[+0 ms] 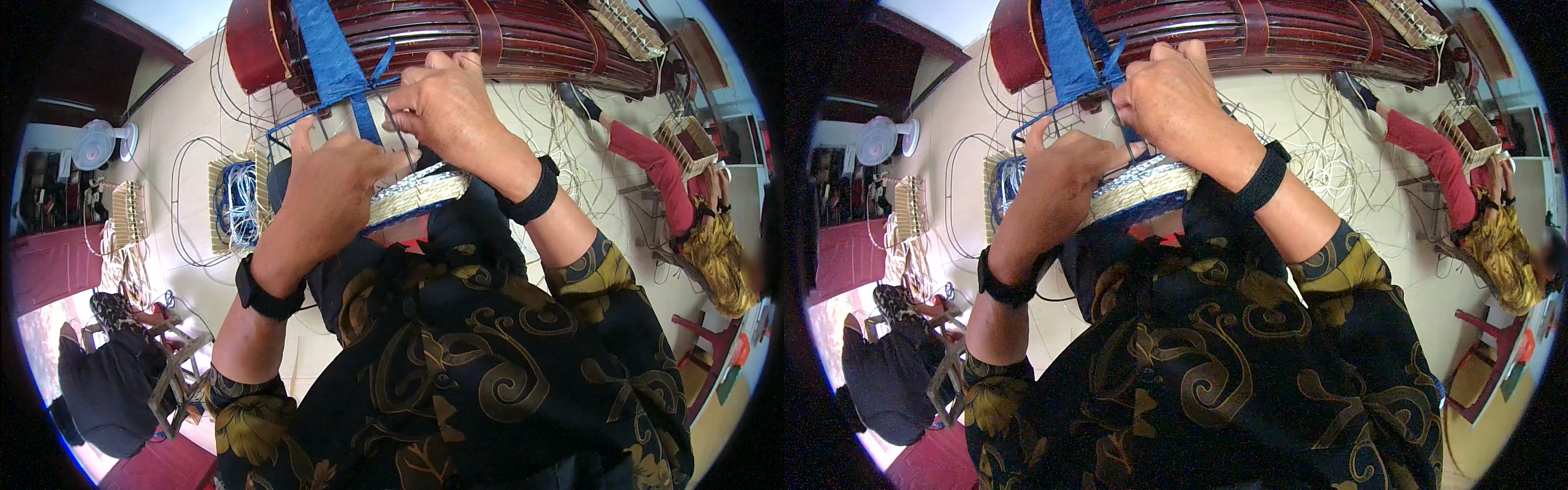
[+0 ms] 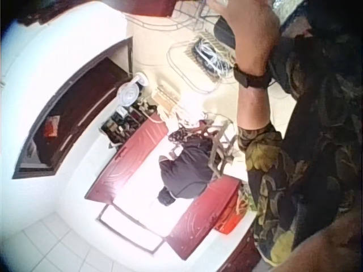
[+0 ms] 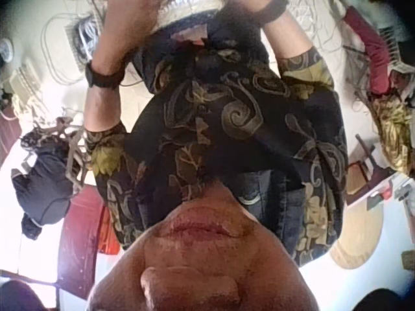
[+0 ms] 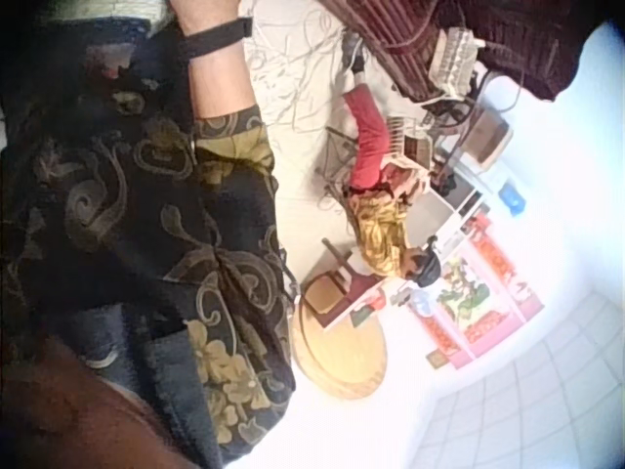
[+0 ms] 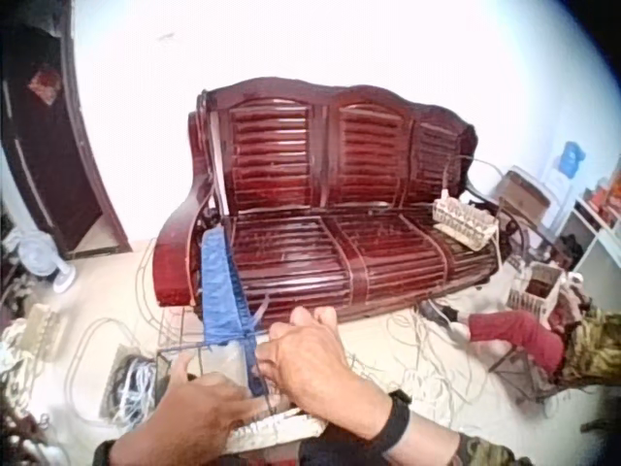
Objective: The person weaves a basket by hand, threading white and blue plastic-like strips through a blue metal frame.
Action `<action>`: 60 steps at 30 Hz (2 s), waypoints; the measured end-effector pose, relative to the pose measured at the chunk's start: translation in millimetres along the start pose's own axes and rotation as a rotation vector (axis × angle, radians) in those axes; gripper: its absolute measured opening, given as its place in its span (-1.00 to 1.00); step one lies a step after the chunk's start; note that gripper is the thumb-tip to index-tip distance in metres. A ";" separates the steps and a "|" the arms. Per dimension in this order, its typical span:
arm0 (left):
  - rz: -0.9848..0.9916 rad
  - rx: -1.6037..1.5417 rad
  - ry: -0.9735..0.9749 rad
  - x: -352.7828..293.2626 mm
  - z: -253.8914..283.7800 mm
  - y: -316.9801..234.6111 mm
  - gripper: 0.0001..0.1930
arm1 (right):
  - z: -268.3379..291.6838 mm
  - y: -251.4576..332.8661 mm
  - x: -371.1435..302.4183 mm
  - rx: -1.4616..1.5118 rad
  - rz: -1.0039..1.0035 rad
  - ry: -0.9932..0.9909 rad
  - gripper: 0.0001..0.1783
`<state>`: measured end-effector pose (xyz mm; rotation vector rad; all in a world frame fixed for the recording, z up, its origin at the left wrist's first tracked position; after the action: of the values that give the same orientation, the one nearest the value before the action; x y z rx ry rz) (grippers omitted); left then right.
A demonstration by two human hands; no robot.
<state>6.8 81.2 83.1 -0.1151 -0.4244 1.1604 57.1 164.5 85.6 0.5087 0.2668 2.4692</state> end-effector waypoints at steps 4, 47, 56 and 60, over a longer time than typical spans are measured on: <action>0.059 0.061 -0.001 6.0 1.4 -0.2 -0.76 | 15.3 -3.1 -3.1 0.007 0.024 -0.125 -0.92; 0.314 0.127 -0.624 -18.8 45.4 -29.8 -0.92 | 110.2 -26.6 -33.8 0.515 -0.108 -0.160 -0.82; 0.261 -0.381 -0.864 8.7 24.6 -29.9 -0.87 | 54.7 -7.8 -28.9 0.409 -0.044 0.139 -0.94; 0.295 -0.147 -0.628 6.7 1.4 -22.5 -0.86 | 52.0 -20.9 -24.5 0.293 -0.047 0.022 -0.94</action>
<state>27.8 78.0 93.1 0.0679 -1.0763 1.4479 107.8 170.4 119.1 0.5889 0.6481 2.4027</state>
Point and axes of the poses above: each hand's wrist, its own x-axis towards the middle knuckle, its own z-axis out of the back of the hand, y = z × x, the point moved 8 cm from there along x, towards the middle knuckle, and after that the axes turned 10 degrees about -z, right-handed, at the moved point
